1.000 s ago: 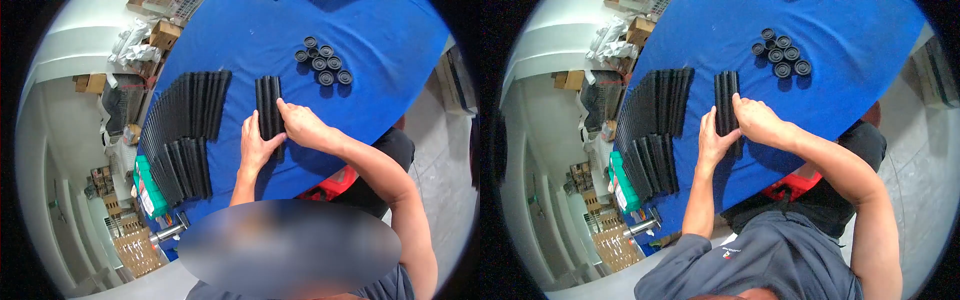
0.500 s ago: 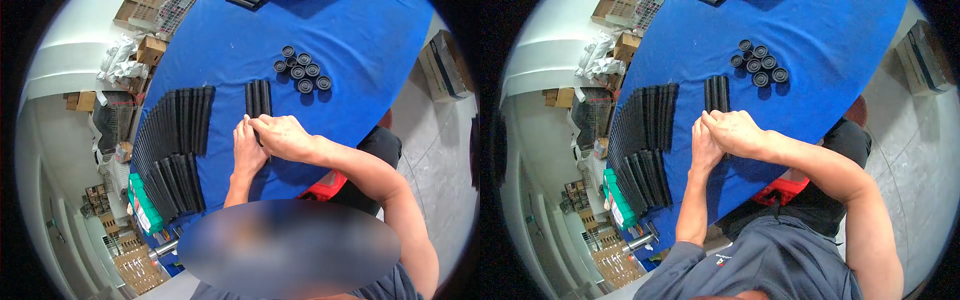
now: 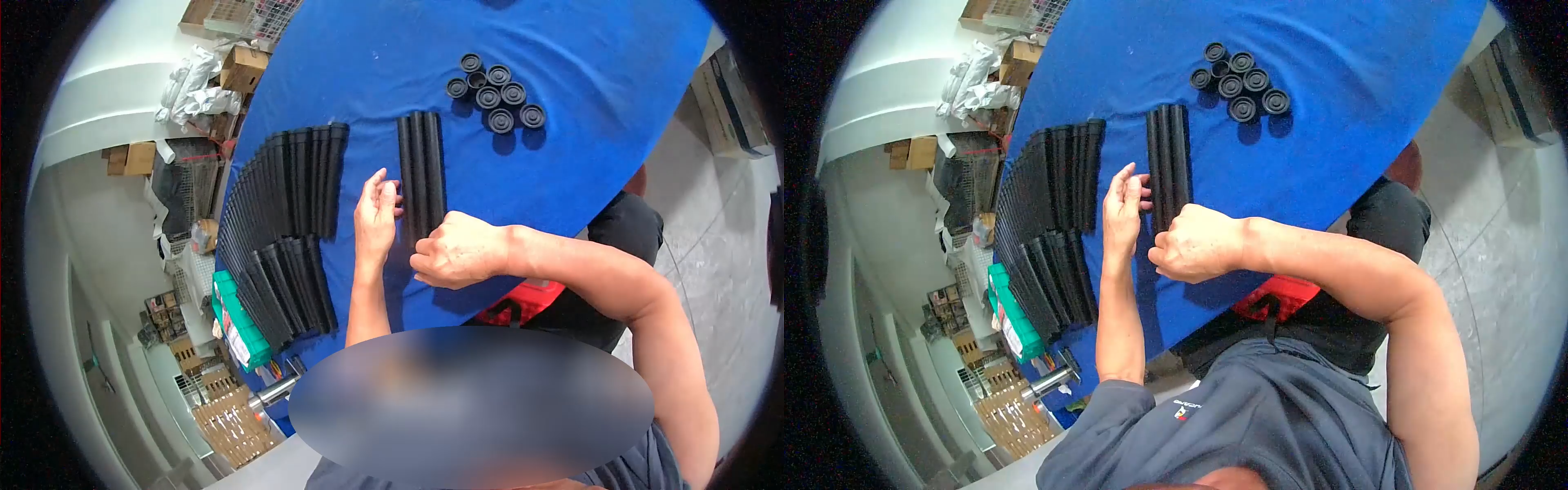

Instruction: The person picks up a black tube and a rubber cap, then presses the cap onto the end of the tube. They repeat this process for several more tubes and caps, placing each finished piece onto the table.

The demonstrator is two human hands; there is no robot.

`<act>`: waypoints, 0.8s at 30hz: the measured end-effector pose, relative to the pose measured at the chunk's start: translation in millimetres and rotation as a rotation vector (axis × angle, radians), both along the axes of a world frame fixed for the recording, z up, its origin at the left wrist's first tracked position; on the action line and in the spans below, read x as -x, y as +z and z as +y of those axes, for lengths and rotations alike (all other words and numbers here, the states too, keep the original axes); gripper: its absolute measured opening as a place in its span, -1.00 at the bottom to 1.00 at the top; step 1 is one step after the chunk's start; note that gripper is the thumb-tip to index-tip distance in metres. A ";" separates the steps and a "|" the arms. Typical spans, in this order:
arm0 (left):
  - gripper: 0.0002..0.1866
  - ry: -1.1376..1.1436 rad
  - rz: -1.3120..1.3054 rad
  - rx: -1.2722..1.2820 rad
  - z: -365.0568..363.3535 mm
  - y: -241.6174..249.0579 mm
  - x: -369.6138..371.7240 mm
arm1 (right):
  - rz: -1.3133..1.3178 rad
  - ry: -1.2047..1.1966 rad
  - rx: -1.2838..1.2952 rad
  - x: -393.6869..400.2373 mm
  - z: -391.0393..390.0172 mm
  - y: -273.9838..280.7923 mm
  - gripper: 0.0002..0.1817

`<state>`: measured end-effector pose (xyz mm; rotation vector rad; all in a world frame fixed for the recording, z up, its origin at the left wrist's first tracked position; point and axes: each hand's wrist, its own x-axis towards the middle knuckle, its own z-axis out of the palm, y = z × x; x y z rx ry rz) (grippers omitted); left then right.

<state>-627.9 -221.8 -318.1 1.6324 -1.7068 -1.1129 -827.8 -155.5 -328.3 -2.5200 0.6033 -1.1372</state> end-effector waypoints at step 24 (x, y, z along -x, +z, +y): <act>-0.45 -0.446 -0.617 0.642 -294.1 9.6 134.0 | -0.086 0.031 -0.053 8.8 -2.7 21.3 -0.83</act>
